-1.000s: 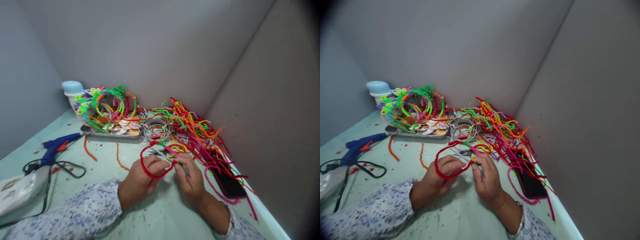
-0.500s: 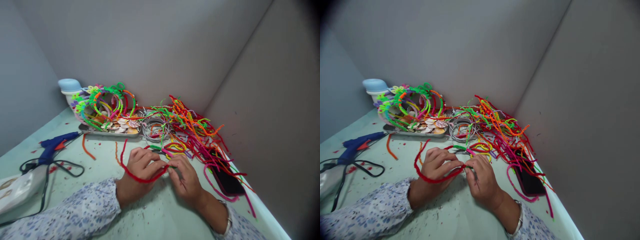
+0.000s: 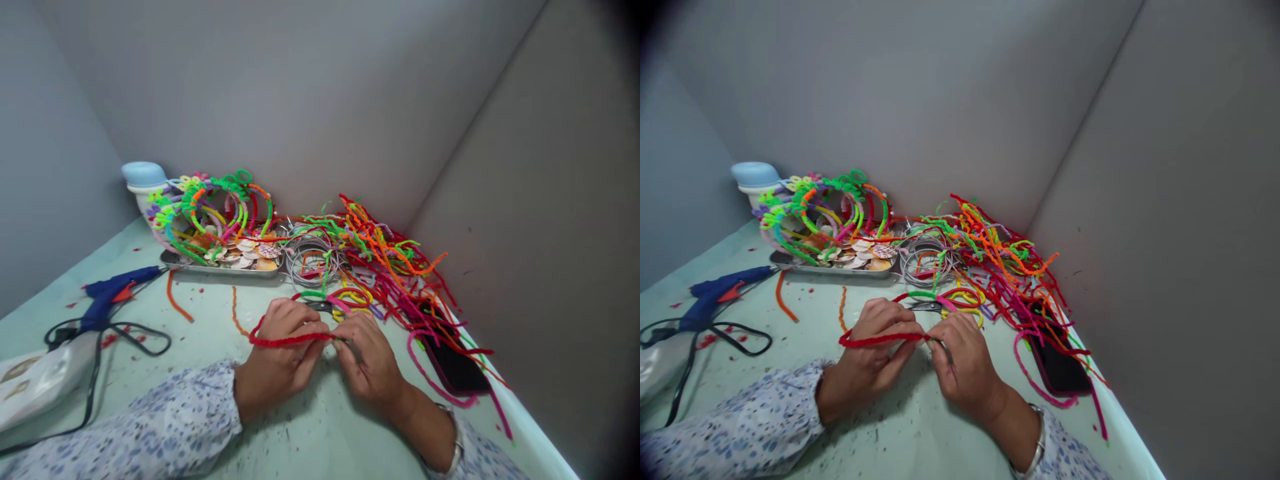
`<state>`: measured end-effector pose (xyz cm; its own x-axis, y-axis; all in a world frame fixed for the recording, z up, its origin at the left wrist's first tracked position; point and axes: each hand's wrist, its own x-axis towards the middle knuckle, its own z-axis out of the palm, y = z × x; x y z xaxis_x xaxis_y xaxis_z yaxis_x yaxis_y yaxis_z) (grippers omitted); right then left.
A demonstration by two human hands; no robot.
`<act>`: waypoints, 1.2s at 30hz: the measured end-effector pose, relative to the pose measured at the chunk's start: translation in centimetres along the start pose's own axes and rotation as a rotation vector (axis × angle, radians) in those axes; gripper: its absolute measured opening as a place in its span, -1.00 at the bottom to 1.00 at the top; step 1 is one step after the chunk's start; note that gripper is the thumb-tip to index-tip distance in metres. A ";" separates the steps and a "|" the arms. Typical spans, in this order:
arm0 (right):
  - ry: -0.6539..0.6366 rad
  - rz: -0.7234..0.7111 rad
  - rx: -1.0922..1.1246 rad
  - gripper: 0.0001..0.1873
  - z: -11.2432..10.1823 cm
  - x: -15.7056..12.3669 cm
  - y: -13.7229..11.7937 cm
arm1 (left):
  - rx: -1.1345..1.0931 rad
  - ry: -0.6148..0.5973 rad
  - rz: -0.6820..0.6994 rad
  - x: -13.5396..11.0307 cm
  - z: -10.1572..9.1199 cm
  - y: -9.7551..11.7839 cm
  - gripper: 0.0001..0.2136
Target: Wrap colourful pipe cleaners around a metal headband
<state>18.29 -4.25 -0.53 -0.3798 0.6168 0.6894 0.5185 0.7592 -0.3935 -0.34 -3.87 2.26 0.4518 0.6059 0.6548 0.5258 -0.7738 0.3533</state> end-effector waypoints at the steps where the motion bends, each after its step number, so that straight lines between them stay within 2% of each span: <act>1: -0.004 -0.004 -0.002 -0.80 0.0 0.0 0.0 | -0.019 0.002 -0.015 0.0 0.0 0.1 -0.88; 8: -0.037 -0.033 -0.023 -0.80 0.0 0.0 0.3 | -0.084 -0.027 -0.125 0.0 0.3 0.2 -0.90; 16: -0.085 -0.025 0.001 -0.83 -0.1 0.1 0.5 | -0.169 -0.148 -0.290 -0.1 0.8 -0.2 -0.79; 23: -0.108 0.011 0.038 -0.87 0.0 0.1 0.9 | -0.165 -0.174 -0.289 -0.3 1.0 -0.3 -0.78; 36: -0.176 -0.045 0.010 -0.88 0.2 0.3 1.3 | -0.153 -0.210 -0.382 0.2 0.9 -0.6 -0.77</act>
<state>18.69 -3.04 -0.99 -0.5314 0.6082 0.5896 0.4906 0.7884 -0.3711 0.13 -3.10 1.57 0.3914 0.8648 0.3144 0.5777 -0.4969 0.6476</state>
